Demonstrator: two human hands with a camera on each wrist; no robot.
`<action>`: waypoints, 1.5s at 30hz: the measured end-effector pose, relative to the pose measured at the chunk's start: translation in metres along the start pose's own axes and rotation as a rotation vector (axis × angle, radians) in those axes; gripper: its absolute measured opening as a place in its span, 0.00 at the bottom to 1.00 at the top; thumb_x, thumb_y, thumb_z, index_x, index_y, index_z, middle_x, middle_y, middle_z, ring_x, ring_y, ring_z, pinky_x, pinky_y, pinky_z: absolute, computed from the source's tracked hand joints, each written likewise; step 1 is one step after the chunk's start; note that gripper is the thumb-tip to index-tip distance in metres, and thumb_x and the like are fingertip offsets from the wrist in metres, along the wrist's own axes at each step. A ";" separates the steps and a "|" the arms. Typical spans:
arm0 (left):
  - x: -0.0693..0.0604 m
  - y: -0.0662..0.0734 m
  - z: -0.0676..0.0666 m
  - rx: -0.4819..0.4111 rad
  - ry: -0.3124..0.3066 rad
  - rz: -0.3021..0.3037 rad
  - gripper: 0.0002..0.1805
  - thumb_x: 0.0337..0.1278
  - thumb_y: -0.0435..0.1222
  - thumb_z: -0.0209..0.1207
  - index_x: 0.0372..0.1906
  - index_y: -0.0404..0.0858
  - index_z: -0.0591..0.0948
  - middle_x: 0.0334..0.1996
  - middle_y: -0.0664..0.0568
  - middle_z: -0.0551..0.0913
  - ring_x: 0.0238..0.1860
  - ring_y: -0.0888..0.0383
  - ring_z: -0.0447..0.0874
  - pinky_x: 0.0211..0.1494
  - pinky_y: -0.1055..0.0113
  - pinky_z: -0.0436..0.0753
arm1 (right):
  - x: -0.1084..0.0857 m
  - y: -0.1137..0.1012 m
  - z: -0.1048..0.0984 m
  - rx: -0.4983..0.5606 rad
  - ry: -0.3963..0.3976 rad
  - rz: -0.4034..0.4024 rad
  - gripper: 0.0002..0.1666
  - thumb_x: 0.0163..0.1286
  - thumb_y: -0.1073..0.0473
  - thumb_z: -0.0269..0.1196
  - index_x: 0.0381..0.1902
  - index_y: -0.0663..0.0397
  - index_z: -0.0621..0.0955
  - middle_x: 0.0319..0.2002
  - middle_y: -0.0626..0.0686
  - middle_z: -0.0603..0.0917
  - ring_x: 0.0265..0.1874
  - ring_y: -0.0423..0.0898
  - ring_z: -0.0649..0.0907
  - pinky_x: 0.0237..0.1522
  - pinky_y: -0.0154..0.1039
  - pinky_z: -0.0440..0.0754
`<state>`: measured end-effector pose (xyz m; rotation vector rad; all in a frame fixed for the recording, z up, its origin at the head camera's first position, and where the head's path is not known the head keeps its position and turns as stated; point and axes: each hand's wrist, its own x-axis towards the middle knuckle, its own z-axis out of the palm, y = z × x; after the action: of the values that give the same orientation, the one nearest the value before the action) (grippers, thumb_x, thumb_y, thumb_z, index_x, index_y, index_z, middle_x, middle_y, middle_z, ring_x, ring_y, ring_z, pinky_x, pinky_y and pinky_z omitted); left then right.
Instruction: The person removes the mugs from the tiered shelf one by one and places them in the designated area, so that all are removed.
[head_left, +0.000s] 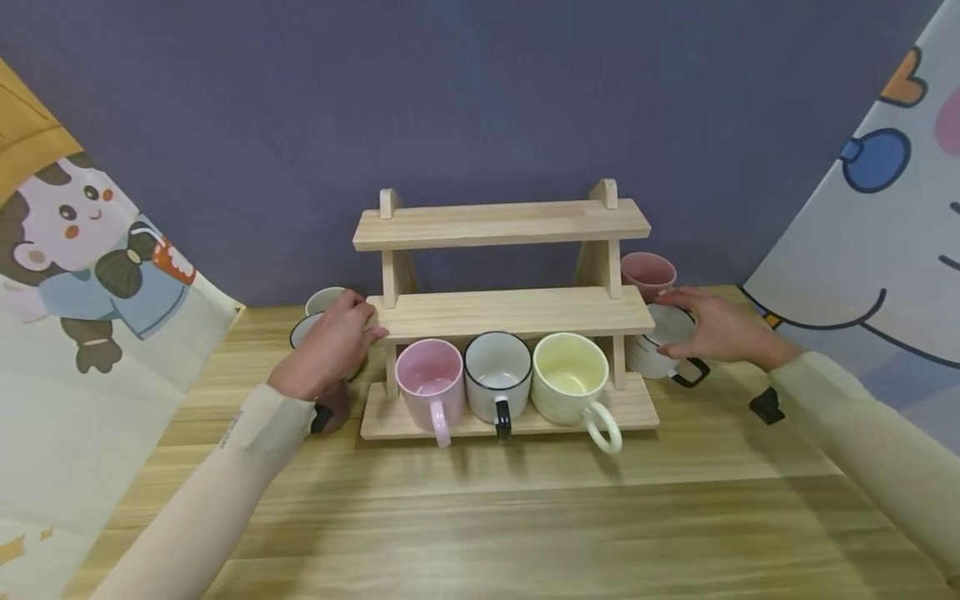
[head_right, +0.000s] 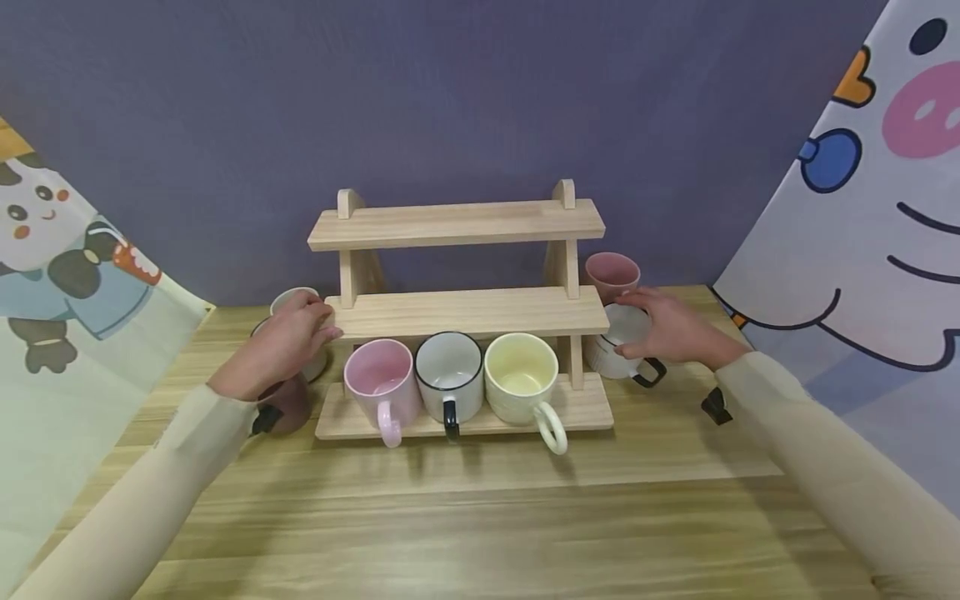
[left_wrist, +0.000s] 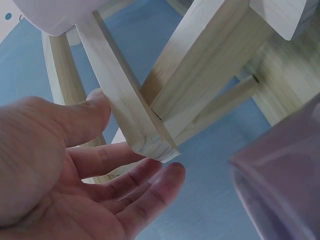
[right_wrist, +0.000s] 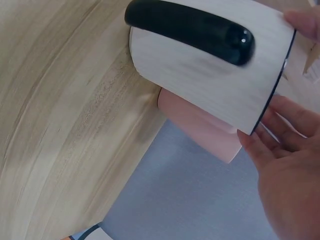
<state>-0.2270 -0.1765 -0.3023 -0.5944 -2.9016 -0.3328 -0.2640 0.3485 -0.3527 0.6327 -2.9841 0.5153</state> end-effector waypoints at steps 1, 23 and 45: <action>0.000 0.000 0.000 0.004 0.001 0.003 0.14 0.66 0.38 0.55 0.40 0.27 0.76 0.46 0.34 0.70 0.48 0.41 0.71 0.53 0.50 0.73 | 0.001 0.000 0.000 0.009 -0.001 -0.002 0.49 0.48 0.41 0.74 0.63 0.60 0.70 0.62 0.64 0.68 0.58 0.62 0.69 0.47 0.58 0.72; -0.002 0.002 -0.002 0.009 0.004 -0.019 0.15 0.65 0.38 0.56 0.42 0.26 0.77 0.48 0.34 0.70 0.49 0.40 0.71 0.53 0.49 0.72 | 0.002 0.004 -0.001 0.025 0.028 -0.032 0.49 0.50 0.40 0.73 0.59 0.69 0.72 0.58 0.68 0.72 0.57 0.65 0.67 0.51 0.63 0.67; -0.002 0.003 -0.002 0.030 0.005 0.001 0.14 0.65 0.37 0.56 0.39 0.26 0.77 0.47 0.33 0.71 0.48 0.40 0.71 0.53 0.49 0.72 | -0.004 0.013 -0.005 0.014 0.082 -0.086 0.37 0.53 0.52 0.73 0.56 0.68 0.75 0.55 0.68 0.74 0.52 0.65 0.75 0.48 0.60 0.73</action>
<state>-0.2240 -0.1748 -0.2996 -0.5888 -2.8961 -0.2901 -0.2653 0.3625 -0.3527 0.7193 -2.8652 0.5435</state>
